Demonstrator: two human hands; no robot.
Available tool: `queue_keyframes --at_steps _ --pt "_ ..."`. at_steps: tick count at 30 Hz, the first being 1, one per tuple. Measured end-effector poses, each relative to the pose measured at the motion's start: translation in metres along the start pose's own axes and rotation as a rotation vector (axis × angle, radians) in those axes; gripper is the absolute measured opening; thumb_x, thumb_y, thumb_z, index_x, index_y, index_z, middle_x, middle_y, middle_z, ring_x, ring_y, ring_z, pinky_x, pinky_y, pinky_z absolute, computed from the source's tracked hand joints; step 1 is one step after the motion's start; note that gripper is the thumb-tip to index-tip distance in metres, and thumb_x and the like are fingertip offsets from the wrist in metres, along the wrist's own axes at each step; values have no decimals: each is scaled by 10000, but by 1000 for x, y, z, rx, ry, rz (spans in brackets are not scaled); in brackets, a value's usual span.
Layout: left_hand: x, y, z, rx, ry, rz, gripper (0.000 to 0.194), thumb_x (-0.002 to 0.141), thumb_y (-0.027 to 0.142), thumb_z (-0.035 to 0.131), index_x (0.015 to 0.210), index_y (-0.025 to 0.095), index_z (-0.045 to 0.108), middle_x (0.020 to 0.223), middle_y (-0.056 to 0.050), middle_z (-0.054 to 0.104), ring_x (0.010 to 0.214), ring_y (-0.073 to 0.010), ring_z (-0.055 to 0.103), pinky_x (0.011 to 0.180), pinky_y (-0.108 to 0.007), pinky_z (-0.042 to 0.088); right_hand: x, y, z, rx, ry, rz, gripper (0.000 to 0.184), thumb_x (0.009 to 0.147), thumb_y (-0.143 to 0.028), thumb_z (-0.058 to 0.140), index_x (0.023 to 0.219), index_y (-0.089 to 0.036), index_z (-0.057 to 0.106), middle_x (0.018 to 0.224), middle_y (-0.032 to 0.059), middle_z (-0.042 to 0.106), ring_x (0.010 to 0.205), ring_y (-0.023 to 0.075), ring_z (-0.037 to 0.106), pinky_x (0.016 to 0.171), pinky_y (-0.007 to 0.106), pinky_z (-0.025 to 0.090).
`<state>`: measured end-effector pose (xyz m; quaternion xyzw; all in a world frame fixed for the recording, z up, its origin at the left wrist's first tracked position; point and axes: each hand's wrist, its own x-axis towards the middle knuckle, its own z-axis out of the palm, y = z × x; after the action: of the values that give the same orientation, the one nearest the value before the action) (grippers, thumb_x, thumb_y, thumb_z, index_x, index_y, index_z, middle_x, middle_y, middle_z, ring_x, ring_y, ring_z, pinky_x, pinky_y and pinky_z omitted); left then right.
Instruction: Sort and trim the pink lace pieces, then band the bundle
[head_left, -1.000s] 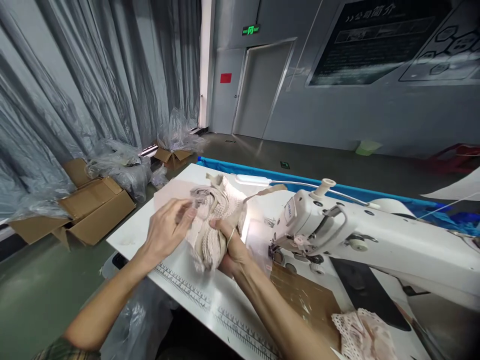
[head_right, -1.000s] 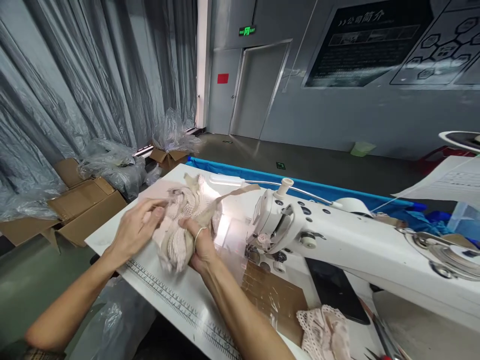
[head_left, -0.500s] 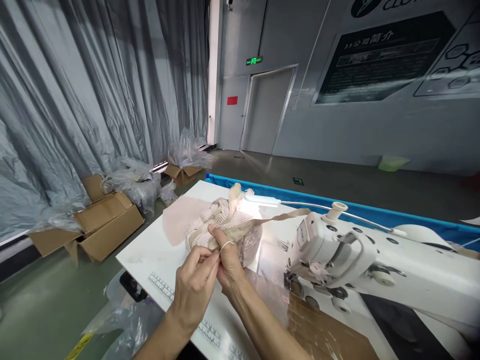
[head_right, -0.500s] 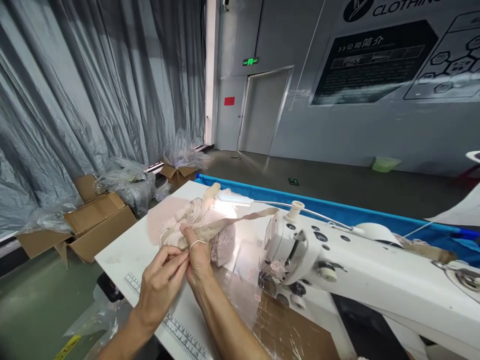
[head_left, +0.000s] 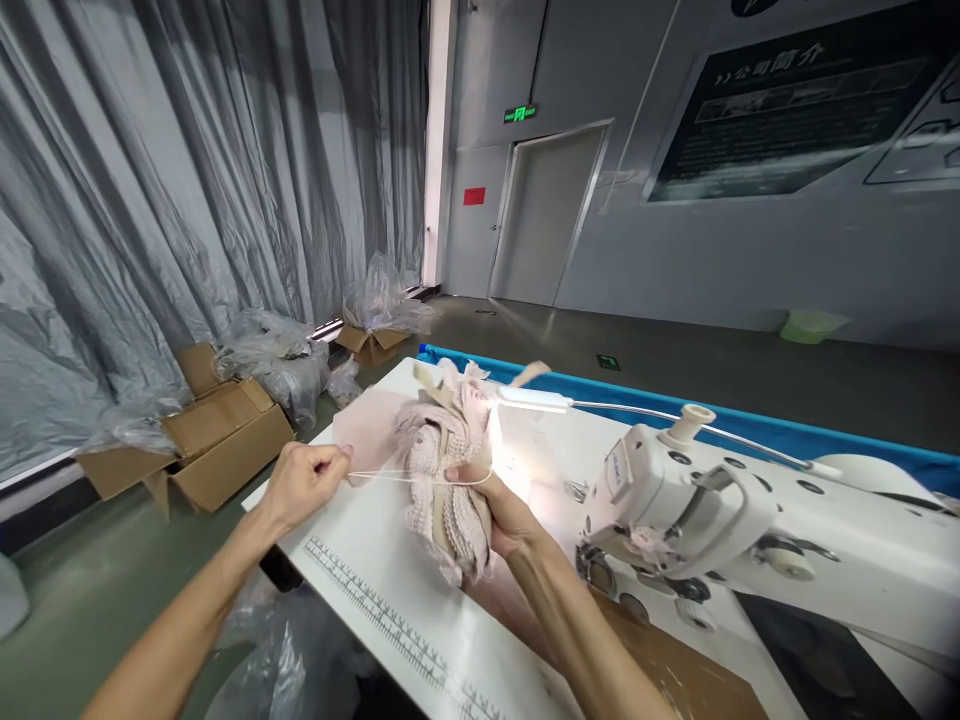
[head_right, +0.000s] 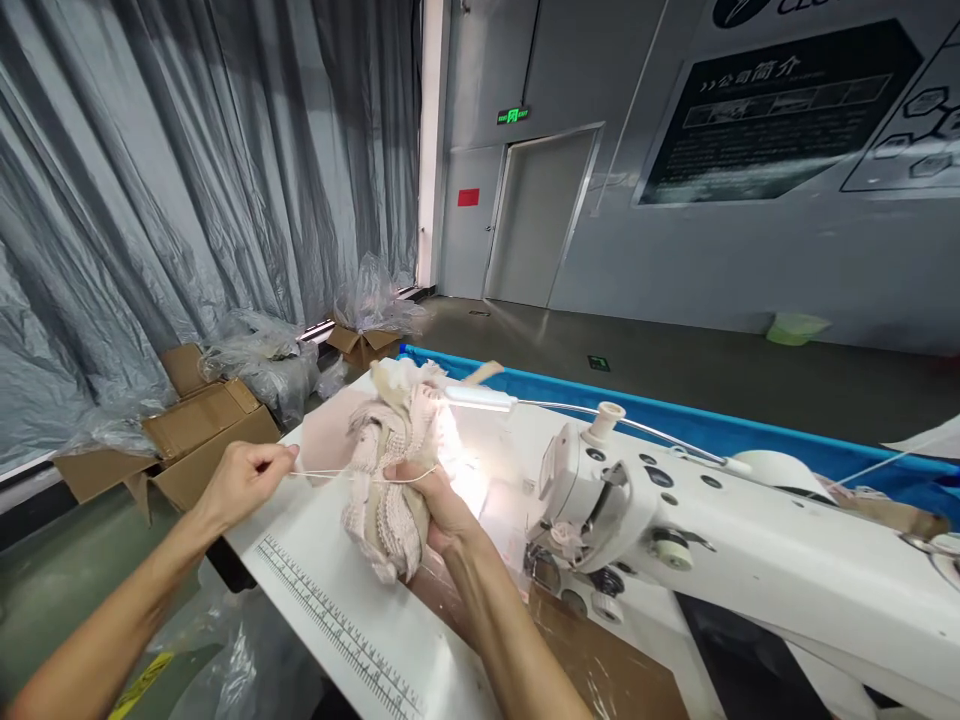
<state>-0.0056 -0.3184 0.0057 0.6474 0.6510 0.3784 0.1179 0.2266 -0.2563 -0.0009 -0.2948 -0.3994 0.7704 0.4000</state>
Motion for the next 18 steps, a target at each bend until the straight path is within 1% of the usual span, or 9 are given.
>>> queue_keyframes --at_steps 3,5,6,9,11,14,16,17,18 --pt "4 -8 -9 317 -226 114 299 841 361 468 600 198 539 493 22 403 467 -130 337 557 -273 211 -3 -3 0 -80 -85 82 531 480 -206 820 987 -161 669 857 57 737 822 279 697 795 404 565" --pt "4 -13 -6 319 -334 164 309 870 356 442 623 200 543 577 -6 486 517 -148 403 566 -268 249 -2 -5 -3 -181 -137 82 561 486 -178 832 1021 -167 664 908 53 738 831 269 692 798 404 565" --pt "4 -16 -4 262 -340 177 316 880 373 437 637 202 545 638 -19 515 566 -159 442 585 -264 286 -2 -7 -5 -229 -149 79 563 484 -170 839 1019 -169 664 925 51 738 836 267 689 792 402 566" --pt "10 -20 3 -118 -212 90 316 846 453 507 662 200 547 750 -27 519 725 -184 501 699 -273 406 1 -10 -13 -301 -145 85 545 473 -183 856 986 -167 673 921 50 737 827 267 686 767 395 568" --pt "12 -18 5 -540 -130 -109 303 803 441 571 645 191 506 739 -21 498 739 -179 507 754 -305 459 2 -12 -18 -311 -135 83 549 458 -184 862 975 -172 676 902 43 738 813 259 688 770 388 565" --pt "7 -9 3 -1194 -50 -381 242 789 284 556 628 199 396 679 -2 463 658 -145 509 747 -329 498 1 -14 -23 -372 -77 76 511 443 -154 858 925 -175 688 853 36 739 771 252 687 736 373 566" --pt "-3 -5 1 -1398 -9 -367 268 800 235 499 602 210 320 583 33 372 528 -109 430 634 -280 481 0 -13 -23 -411 -21 71 446 463 -137 847 882 -177 699 808 38 738 725 248 684 692 365 567" --pt "-9 -4 2 -1395 -31 -302 289 809 253 474 583 213 298 530 51 306 460 -95 357 548 -254 439 0 -13 -22 -409 -7 65 417 479 -131 841 869 -180 703 792 38 737 707 245 683 679 362 566" --pt "-14 -5 3 -1315 -118 -219 302 813 282 461 563 213 305 487 61 264 417 -89 297 480 -240 383 0 -13 -21 -392 -8 64 396 494 -128 836 863 -182 706 783 39 736 694 242 683 674 360 567"
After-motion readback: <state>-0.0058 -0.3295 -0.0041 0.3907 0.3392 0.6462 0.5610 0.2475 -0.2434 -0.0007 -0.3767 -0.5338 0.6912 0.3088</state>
